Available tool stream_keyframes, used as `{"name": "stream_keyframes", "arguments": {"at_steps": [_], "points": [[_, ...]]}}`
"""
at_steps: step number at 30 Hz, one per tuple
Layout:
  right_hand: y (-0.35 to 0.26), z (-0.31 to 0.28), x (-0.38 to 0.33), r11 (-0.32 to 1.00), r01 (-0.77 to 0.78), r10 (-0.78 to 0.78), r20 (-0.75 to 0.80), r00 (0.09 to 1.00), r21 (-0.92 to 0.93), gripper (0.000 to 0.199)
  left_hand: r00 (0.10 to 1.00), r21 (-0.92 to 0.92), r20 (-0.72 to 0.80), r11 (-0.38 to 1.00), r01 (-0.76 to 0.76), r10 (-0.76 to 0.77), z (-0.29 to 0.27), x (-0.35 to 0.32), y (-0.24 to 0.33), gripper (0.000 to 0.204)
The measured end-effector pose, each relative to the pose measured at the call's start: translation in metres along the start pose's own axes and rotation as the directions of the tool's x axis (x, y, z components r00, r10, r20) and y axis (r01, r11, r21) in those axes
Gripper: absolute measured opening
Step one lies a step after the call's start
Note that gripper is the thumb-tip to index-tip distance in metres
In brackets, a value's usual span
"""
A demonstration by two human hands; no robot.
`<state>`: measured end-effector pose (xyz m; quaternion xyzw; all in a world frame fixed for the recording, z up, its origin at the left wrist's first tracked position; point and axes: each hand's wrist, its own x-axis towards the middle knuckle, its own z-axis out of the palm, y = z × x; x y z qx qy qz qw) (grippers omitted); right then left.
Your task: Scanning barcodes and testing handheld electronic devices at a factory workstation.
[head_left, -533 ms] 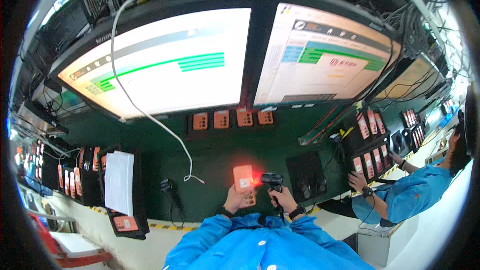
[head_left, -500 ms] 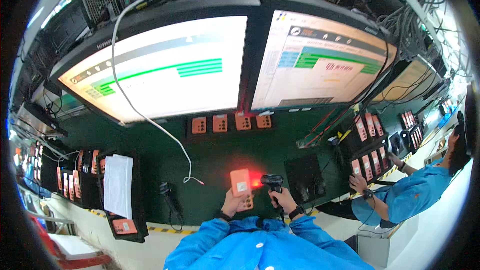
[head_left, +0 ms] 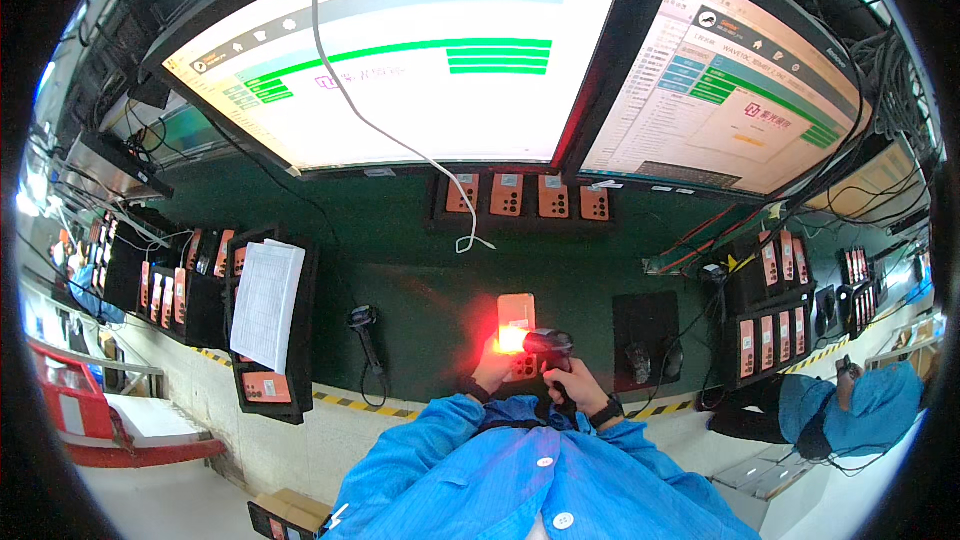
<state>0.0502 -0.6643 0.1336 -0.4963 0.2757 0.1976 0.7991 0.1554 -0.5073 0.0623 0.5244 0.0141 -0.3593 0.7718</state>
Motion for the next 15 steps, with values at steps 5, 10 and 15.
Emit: {"name": "stream_keyframes", "arguments": {"at_steps": [5, 10, 15], "points": [[-0.001, -0.008, -0.005, 0.998, 0.019, -0.019, -0.007, 1.000, 0.062, 0.009, 1.000, -0.044, 0.013, 0.999, 0.020, -0.019, 0.001, -0.006, 0.003, 0.031], [0.005, -0.016, -0.004, 0.999, -0.017, 0.015, 0.034, 0.999, 0.046, 0.010, 0.995, 0.126, 0.014, 0.987, -0.102, 0.101, -0.008, -0.002, -0.010, 0.036], [-0.002, -0.039, 0.007, 0.996, -0.005, 0.008, -0.029, 1.000, 0.087, 0.011, 0.996, -0.106, 0.086, 0.994, 0.006, 0.003, -0.005, -0.010, 0.011, 0.039]]}}
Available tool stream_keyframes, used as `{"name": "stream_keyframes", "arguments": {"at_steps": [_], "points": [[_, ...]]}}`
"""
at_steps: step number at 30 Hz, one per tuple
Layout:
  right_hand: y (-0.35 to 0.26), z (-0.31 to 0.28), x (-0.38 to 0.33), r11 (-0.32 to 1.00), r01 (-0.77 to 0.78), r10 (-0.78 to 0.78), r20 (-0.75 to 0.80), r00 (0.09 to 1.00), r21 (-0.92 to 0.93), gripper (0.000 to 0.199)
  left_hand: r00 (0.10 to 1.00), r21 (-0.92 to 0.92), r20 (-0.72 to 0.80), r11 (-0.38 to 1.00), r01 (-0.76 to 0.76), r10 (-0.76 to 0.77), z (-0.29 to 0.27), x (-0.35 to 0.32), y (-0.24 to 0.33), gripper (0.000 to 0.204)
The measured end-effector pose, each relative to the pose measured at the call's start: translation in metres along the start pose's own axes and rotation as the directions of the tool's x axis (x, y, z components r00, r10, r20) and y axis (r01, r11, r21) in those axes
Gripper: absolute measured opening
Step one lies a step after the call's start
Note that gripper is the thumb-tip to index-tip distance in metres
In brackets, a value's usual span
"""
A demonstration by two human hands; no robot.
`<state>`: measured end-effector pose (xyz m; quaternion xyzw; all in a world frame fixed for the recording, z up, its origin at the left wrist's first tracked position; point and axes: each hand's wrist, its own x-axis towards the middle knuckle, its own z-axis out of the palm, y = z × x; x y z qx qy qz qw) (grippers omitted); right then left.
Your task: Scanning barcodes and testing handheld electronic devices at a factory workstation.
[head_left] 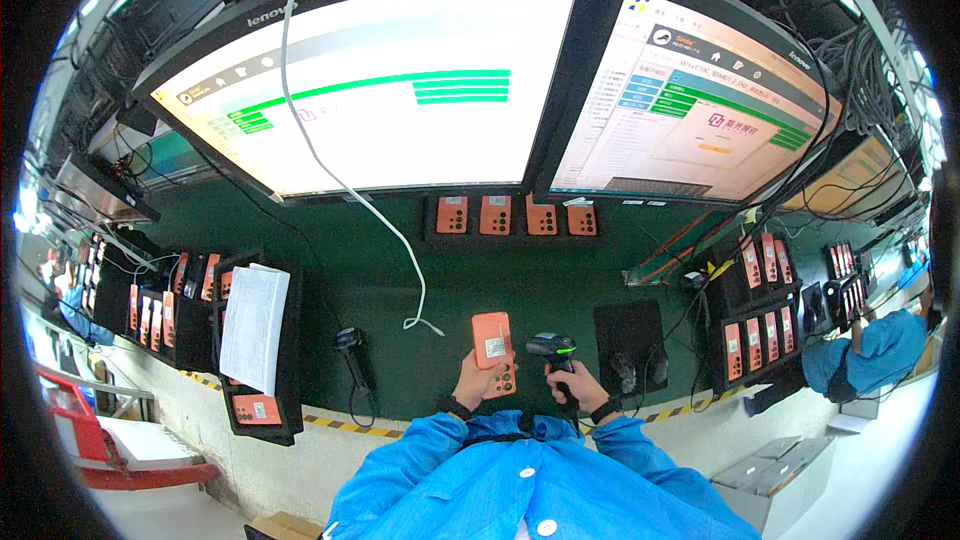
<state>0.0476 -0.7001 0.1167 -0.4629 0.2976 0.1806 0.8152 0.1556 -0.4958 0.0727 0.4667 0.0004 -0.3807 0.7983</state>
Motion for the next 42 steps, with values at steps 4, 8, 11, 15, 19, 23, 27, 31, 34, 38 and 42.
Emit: {"name": "stream_keyframes", "arguments": {"at_steps": [4, 8, 11, 15, 19, 23, 27, 31, 34, 38, 42], "points": [[-0.017, 0.003, -0.004, 0.995, -0.019, 0.025, 0.069, 0.997, -0.097, 0.011, 1.000, 0.026, 0.022, 1.000, -0.012, 0.012, -0.005, 0.000, -0.004, 0.041], [0.000, -0.022, 0.036, 0.974, 0.150, -0.177, -0.160, 0.971, -0.168, 0.014, 0.991, 0.001, -0.121, 0.999, 0.050, -0.049, -0.003, -0.005, 0.002, 0.035], [0.043, -0.085, 0.087, 0.854, 0.129, -0.365, -0.404, 0.839, -0.503, 0.031, 0.972, 0.080, -0.231, 0.996, 0.050, -0.030, -0.009, -0.009, 0.001, 0.027], [0.020, -0.111, 0.090, 0.641, -0.109, -0.540, -0.548, 0.639, -0.760, 0.058, 0.938, 0.227, -0.347, 0.972, 0.064, 0.020, -0.031, -0.019, -0.011, 0.026], [-0.033, -0.132, 0.136, 0.609, 0.057, -0.781, -0.585, 0.219, -0.791, 0.056, 0.923, 0.196, -0.384, 0.979, 0.063, 0.018, -0.043, -0.033, -0.007, 0.028], [-0.109, -0.143, 0.172, 0.829, 0.396, -0.554, -0.676, 0.485, -0.395, 0.051, 0.892, 0.206, -0.448, 0.966, 0.158, -0.050, -0.049, -0.060, -0.002, 0.030], [-0.153, -0.150, 0.195, 0.872, 0.482, -0.414, -0.647, 0.640, -0.080, 0.055, 0.884, 0.419, -0.467, 0.881, 0.221, 0.000, -0.092, -0.097, -0.056, 0.035], [-0.140, -0.221, 0.237, 0.665, 0.107, -0.743, -0.639, 0.200, -0.739, 0.029, 0.869, 0.468, -0.468, 0.880, 0.086, 0.163, -0.109, -0.117, -0.087, 0.029], [-0.142, -0.188, 0.232, 0.537, 0.171, -0.843, -0.523, 0.122, -0.826, 0.024, 0.895, 0.573, -0.446, 0.779, 0.253, 0.037, -0.070, -0.131, -0.036, 0.038], [-0.123, -0.017, 0.137, 0.757, 0.652, -0.622, -0.347, 0.702, -0.036, 0.018, 0.928, 0.487, -0.371, 0.856, 0.170, 0.027, -0.035, -0.112, -0.001, 0.034], [-0.065, 0.052, 0.067, 0.883, 0.425, -0.409, -0.116, 0.905, 0.199, 0.016, 0.993, 0.514, -0.110, 0.858, 0.017, 0.047, -0.026, -0.074, 0.019, 0.036]]}}
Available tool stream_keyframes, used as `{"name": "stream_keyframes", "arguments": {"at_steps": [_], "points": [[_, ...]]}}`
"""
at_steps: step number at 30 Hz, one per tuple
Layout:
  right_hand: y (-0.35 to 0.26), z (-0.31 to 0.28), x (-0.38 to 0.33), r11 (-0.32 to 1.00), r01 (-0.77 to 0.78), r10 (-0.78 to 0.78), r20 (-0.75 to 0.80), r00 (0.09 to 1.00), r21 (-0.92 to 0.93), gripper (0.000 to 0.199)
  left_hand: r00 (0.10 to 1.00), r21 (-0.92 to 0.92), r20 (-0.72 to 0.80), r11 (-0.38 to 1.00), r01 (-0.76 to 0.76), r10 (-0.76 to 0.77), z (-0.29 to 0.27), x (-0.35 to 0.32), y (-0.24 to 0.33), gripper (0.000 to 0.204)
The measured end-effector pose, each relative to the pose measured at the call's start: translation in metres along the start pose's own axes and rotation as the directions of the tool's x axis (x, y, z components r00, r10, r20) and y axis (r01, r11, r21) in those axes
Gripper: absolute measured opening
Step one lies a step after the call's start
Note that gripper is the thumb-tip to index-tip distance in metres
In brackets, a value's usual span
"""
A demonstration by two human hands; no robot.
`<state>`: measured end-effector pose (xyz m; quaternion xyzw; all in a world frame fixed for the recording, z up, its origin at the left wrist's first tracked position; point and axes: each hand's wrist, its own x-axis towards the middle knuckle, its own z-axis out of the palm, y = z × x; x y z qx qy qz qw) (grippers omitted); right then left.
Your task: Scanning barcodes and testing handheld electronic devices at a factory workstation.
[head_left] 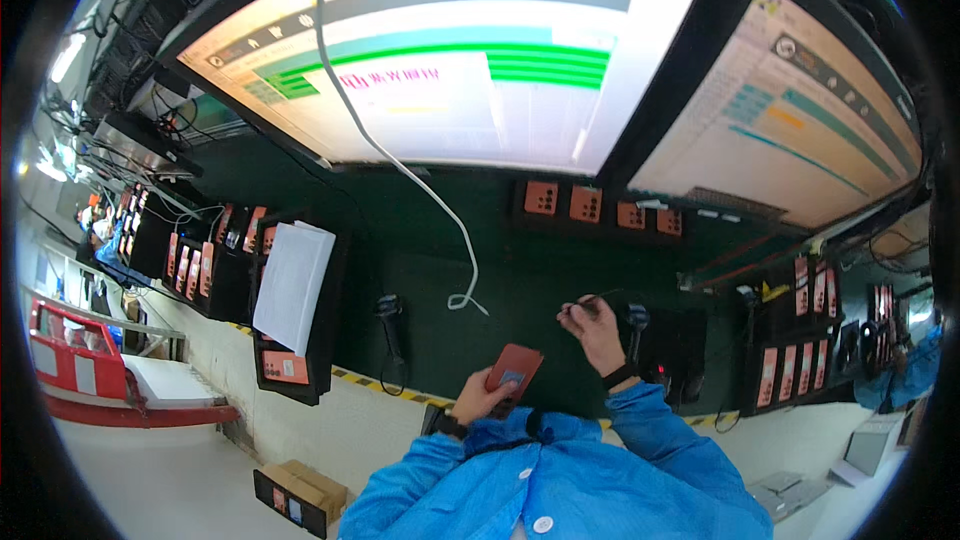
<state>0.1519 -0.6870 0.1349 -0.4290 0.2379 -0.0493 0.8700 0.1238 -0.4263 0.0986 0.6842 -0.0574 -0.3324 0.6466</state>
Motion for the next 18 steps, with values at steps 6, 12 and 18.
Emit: {"name": "stream_keyframes", "arguments": {"at_steps": [6, 12, 18], "points": [[0.022, 0.009, -0.047, 0.950, 0.068, -0.029, 0.132, 0.991, -0.306, 0.014, 0.982, 0.073, 0.187, 0.997, 0.026, -0.039, 0.010, 0.013, 0.037, 0.038], [0.027, -0.007, -0.065, 0.938, 0.104, -0.080, 0.084, 0.993, -0.330, 0.013, 0.969, 0.138, 0.248, 0.990, -0.024, -0.011, 0.016, 0.015, 0.032, 0.036], [0.022, 0.002, -0.075, 0.915, 0.120, -0.133, -0.007, 0.991, -0.385, 0.013, 0.949, 0.109, 0.312, 0.994, 0.015, -0.048, 0.008, 0.022, 0.032, 0.038]]}}
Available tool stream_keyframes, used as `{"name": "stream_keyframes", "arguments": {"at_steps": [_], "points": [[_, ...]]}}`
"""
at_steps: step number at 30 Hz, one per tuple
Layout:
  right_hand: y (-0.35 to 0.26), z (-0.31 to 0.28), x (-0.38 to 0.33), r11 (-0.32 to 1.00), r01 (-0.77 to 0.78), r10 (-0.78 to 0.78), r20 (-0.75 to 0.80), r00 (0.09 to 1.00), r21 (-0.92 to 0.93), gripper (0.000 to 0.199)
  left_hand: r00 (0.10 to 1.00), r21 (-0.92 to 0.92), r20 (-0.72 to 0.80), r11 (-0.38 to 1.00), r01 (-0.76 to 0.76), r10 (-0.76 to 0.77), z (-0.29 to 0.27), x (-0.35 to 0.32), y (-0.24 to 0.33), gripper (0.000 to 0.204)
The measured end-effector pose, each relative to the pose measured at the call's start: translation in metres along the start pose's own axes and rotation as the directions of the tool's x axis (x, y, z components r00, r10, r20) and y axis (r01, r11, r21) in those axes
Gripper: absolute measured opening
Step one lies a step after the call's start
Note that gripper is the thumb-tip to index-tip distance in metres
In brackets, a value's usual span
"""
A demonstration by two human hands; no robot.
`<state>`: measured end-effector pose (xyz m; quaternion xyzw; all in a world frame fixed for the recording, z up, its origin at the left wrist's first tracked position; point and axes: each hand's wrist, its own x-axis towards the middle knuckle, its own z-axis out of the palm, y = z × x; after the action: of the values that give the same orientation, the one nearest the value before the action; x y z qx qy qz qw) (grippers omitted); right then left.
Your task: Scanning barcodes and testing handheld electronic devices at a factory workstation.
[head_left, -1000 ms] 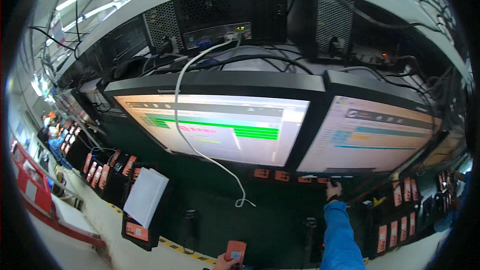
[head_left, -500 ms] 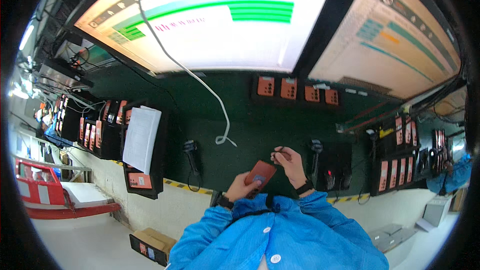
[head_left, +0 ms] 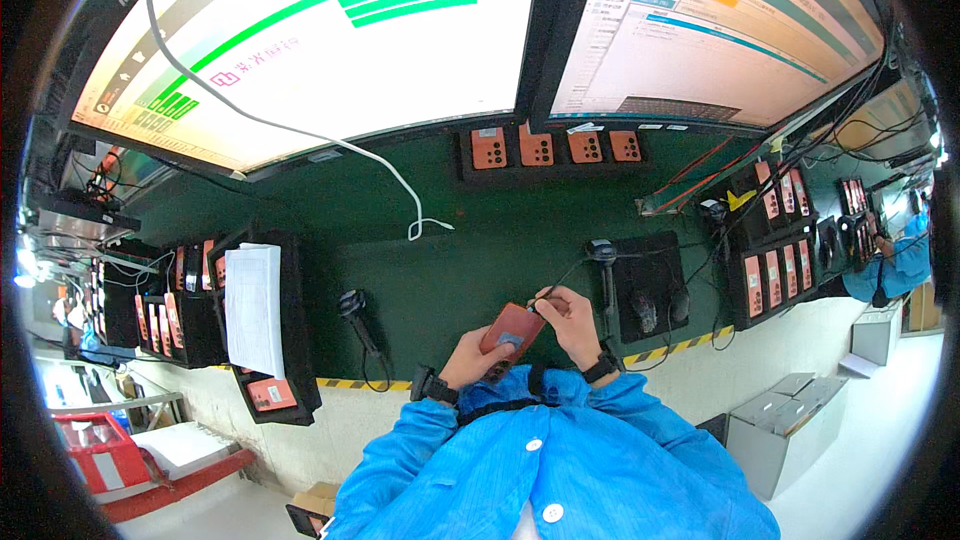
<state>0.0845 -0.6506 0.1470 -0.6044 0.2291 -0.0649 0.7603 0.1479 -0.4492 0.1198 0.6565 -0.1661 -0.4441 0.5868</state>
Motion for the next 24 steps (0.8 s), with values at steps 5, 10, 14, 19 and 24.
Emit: {"name": "stream_keyframes", "arguments": {"at_steps": [5, 10, 14, 19, 24], "points": [[0.015, 0.011, -0.006, 1.000, -0.006, 0.005, -0.095, 0.995, -0.010, 0.013, 0.997, 0.077, 0.073, 0.997, -0.026, 0.021, -0.018, 0.001, 0.002, 0.035], [0.016, 0.020, -0.015, 0.991, -0.076, 0.068, -0.071, 0.995, -0.114, 0.012, 0.988, 0.149, 0.156, 0.989, -0.021, -0.002, -0.037, -0.003, -0.004, 0.036], [0.021, 0.029, -0.020, 0.991, -0.098, 0.086, -0.130, 0.988, -0.086, 0.011, 0.986, 0.158, 0.164, 0.986, -0.048, 0.021, -0.041, -0.006, -0.004, 0.037], [0.026, 0.037, -0.023, 0.992, -0.045, 0.076, -0.277, 0.958, 0.117, 0.011, 0.973, 0.167, 0.232, 0.986, -0.027, -0.013, -0.050, 0.003, 0.009, 0.038], [0.014, 0.017, -0.019, 0.989, -0.074, 0.060, -0.112, 0.992, -0.126, 0.011, 0.974, 0.215, 0.226, 0.974, -0.068, 0.018, -0.047, 0.012, 0.009, 0.042]]}}
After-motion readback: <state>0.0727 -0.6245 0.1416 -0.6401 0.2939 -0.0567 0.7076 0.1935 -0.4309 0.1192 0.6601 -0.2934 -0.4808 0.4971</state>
